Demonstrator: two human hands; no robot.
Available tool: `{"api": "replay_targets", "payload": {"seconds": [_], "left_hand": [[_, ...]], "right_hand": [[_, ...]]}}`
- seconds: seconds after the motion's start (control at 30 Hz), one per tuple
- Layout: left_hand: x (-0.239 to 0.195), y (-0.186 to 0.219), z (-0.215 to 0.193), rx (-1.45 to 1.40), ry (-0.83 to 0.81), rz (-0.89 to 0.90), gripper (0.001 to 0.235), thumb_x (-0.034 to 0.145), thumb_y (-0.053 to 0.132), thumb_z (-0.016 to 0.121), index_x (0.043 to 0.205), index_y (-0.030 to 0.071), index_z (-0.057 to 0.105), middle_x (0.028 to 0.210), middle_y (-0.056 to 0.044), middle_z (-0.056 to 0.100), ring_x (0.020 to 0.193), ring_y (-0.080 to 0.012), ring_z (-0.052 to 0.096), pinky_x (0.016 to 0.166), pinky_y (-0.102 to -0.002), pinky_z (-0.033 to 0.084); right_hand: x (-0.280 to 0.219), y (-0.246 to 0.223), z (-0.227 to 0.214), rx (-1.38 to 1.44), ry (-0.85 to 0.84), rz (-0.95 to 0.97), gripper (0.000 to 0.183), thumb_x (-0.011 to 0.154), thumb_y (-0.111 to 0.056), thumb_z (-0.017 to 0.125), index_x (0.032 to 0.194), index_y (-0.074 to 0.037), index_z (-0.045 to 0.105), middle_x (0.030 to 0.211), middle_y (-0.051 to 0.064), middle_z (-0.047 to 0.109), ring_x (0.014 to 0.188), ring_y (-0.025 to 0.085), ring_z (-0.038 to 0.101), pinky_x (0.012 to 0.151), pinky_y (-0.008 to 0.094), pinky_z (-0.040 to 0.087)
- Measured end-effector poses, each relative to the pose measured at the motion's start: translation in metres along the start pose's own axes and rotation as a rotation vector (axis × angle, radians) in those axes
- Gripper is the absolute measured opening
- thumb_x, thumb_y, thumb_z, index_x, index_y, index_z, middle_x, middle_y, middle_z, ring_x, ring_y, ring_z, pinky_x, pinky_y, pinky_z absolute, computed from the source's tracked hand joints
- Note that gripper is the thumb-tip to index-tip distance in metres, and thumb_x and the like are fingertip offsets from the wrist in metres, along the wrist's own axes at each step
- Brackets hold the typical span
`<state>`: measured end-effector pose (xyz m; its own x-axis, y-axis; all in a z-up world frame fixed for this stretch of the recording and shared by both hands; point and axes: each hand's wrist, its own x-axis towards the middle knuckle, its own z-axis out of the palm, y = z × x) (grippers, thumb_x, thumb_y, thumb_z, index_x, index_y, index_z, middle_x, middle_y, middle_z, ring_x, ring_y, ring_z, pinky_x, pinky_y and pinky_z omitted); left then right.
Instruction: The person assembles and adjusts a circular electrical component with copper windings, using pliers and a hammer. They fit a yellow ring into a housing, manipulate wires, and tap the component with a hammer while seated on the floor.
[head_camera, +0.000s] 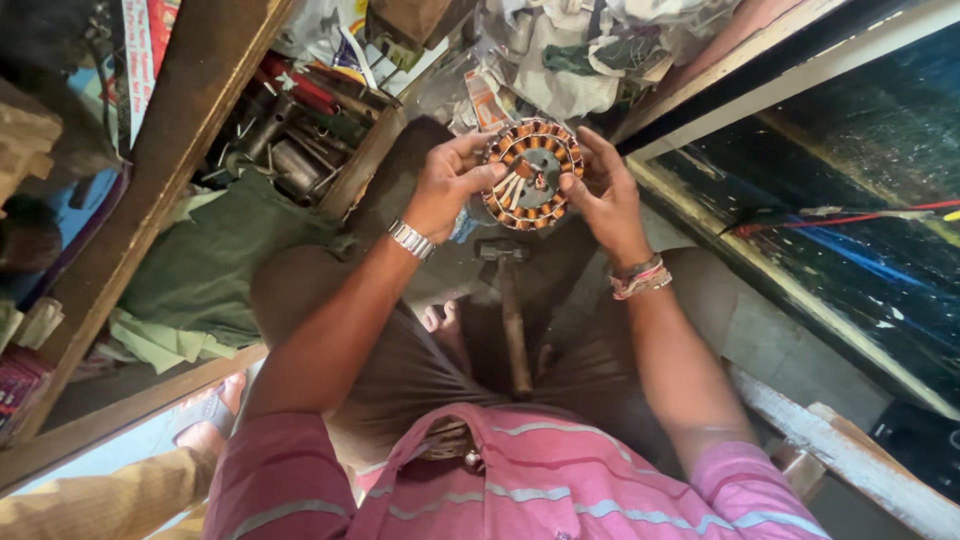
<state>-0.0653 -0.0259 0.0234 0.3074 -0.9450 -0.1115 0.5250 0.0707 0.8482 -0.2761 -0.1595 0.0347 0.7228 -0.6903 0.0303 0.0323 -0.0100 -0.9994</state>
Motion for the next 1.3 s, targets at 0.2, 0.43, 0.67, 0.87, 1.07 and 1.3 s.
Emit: {"api": "replay_targets", "payload": {"seconds": [0.2,0.43,0.67,0.87,1.07,1.3], "left_hand": [[0.000,0.002,0.004,-0.110,-0.005,-0.048,0.047,0.093,-0.002,0.066,0.139,-0.007,0.056,0.114,-0.010,0.073,0.096,-0.0115,0.070,0.085,-0.028,0.059],[0.004,-0.001,0.003,0.010,-0.025,-0.068,0.041,0.095,0.000,0.068,0.134,-0.005,0.059,0.109,-0.007,0.073,0.091,-0.0097,0.068,0.080,-0.025,0.058],[0.003,0.004,-0.006,0.035,0.018,-0.078,0.032,0.098,0.013,0.071,0.125,-0.004,0.065,0.103,-0.004,0.073,0.086,-0.0080,0.067,0.075,-0.024,0.056],[-0.001,0.025,-0.031,0.439,0.148,0.028,0.032,0.101,0.021,0.070,0.125,-0.001,0.067,0.107,-0.005,0.074,0.093,-0.0095,0.068,0.082,-0.027,0.056],[0.001,0.057,-0.053,0.621,0.472,0.432,0.038,0.103,0.026,0.071,0.131,0.005,0.059,0.110,-0.007,0.075,0.100,-0.0136,0.072,0.087,-0.029,0.058],[0.001,0.055,-0.030,0.984,0.516,0.522,0.029,0.096,0.019,0.076,0.122,0.010,0.065,0.105,-0.005,0.078,0.100,-0.0192,0.076,0.090,-0.033,0.058]], "right_hand": [[-0.001,0.007,-0.007,0.375,-0.075,0.250,0.044,0.100,-0.019,0.070,0.138,0.000,0.059,0.115,0.002,0.072,0.095,0.008,0.069,0.081,0.026,0.060],[-0.007,0.010,-0.006,0.385,0.000,0.257,0.037,0.101,-0.015,0.070,0.133,0.001,0.063,0.109,0.004,0.073,0.091,0.012,0.071,0.077,0.029,0.061],[-0.007,-0.011,0.003,0.465,-0.140,0.365,0.038,0.101,-0.015,0.068,0.133,0.002,0.057,0.112,0.008,0.073,0.095,0.018,0.075,0.081,0.039,0.066],[-0.026,-0.007,0.023,0.235,-0.271,0.352,0.040,0.095,-0.008,0.076,0.130,0.005,0.063,0.113,0.010,0.072,0.095,0.015,0.071,0.082,0.033,0.062],[-0.036,0.085,0.085,-0.191,-0.266,0.674,0.046,0.079,-0.015,0.082,0.117,0.004,0.064,0.097,0.012,0.071,0.076,0.017,0.070,0.059,0.034,0.060],[0.007,0.241,0.201,-0.235,-0.290,0.533,0.044,0.080,-0.017,0.079,0.119,0.001,0.066,0.099,0.011,0.075,0.084,0.021,0.070,0.073,0.039,0.057]]}}
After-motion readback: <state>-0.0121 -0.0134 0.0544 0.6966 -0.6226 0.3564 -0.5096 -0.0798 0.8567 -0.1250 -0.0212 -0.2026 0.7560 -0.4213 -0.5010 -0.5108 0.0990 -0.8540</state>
